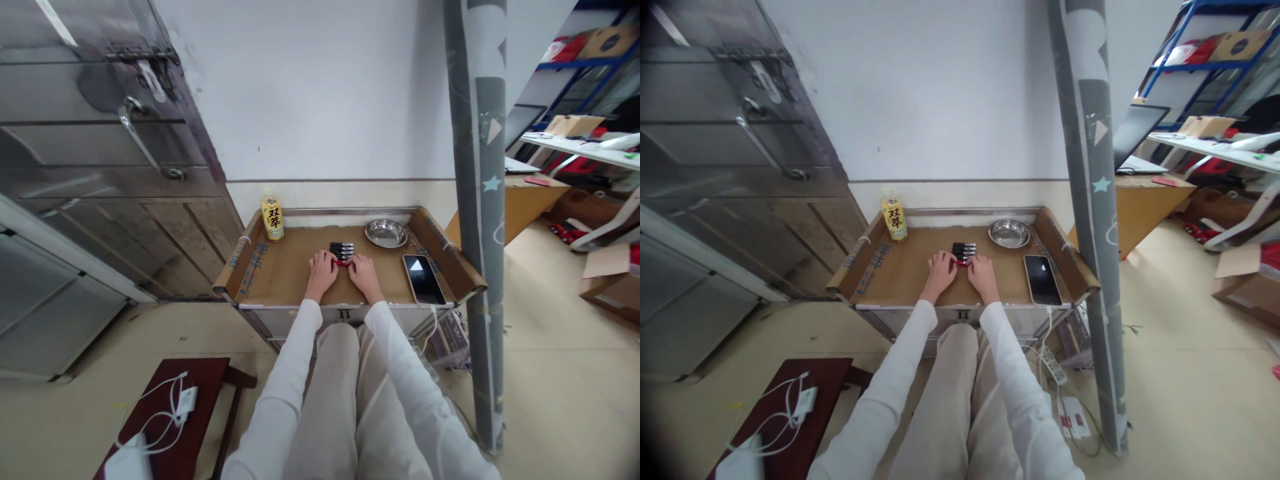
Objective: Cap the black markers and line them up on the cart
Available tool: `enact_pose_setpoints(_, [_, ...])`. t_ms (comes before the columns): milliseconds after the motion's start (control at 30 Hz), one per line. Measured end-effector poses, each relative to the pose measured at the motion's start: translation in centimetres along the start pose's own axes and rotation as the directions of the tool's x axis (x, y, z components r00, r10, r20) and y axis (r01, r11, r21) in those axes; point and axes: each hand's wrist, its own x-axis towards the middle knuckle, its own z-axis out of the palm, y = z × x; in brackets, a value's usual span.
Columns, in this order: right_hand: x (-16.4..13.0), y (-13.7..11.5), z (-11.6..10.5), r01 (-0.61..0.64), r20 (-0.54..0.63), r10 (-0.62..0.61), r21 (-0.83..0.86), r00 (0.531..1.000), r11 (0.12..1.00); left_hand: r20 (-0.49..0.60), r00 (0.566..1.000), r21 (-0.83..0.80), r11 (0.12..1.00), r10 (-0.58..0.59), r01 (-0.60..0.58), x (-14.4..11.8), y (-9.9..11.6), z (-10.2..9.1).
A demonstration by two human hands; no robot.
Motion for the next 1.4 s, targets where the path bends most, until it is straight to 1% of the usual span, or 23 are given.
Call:
enact_pose_setpoints(100, [0.0, 0.04, 0.01, -0.001, -0.005, 0.001, 0.008, 1.0, 1.0, 0.009, 1.0, 0.009, 1.0, 0.025, -0.025, -0.09, -0.06, 0.01])
enact_pose_setpoints(333, [0.03, -0.08, -0.11, 0.008, -0.006, -0.008, 0.007, 1.0, 1.0, 0.031, 0.999, 0.032, 0.999, 0.007, -0.008, -0.18, -0.03, -0.12])
enact_pose_setpoints(467, [0.01, -0.15, -0.24, 0.01, 0.015, -0.01, -0.016, 1.0, 1.0, 0.036, 0.999, 0.012, 1.0, 0.017, -0.018, -0.17, -0.03, -0.12])
enact_pose_setpoints(700, [-0.07, -0.27, -0.39, 0.021, 0.032, -0.021, 0.011, 0.999, 1.0, 0.045, 0.999, 0.005, 1.0, 0.017, -0.017, -0.11, -0.12, -0.06])
enact_pose_setpoints(867, [-0.22, -0.5, -0.52, 0.036, 0.084, -0.037, 0.014, 0.996, 0.999, 0.052, 0.999, 0.012, 1.0, 0.016, -0.016, -0.09, -0.09, -0.12])
enact_pose_setpoints(967, [-0.31, -0.67, -0.57, 0.02, 0.1, -0.018, -0.014, 0.995, 1.0, 0.055, 0.998, 0.012, 1.0, 0.027, -0.028, -0.12, -0.09, -0.17])
enact_pose_setpoints(1267, [-0.35, -0.64, -0.41, 0.001, 0.064, 0.001, -0.034, 0.998, 0.999, 0.076, 0.996, -0.041, 0.998, 0.049, -0.046, -0.14, -0.08, -0.28])
enact_pose_setpoints(1400, [-0.36, -0.58, -0.21, -0.019, 0.056, 0.022, -0.055, 0.998, 0.998, 0.084, 0.995, -0.038, 0.998, 0.059, -0.056, -0.13, -0.21, -0.19])
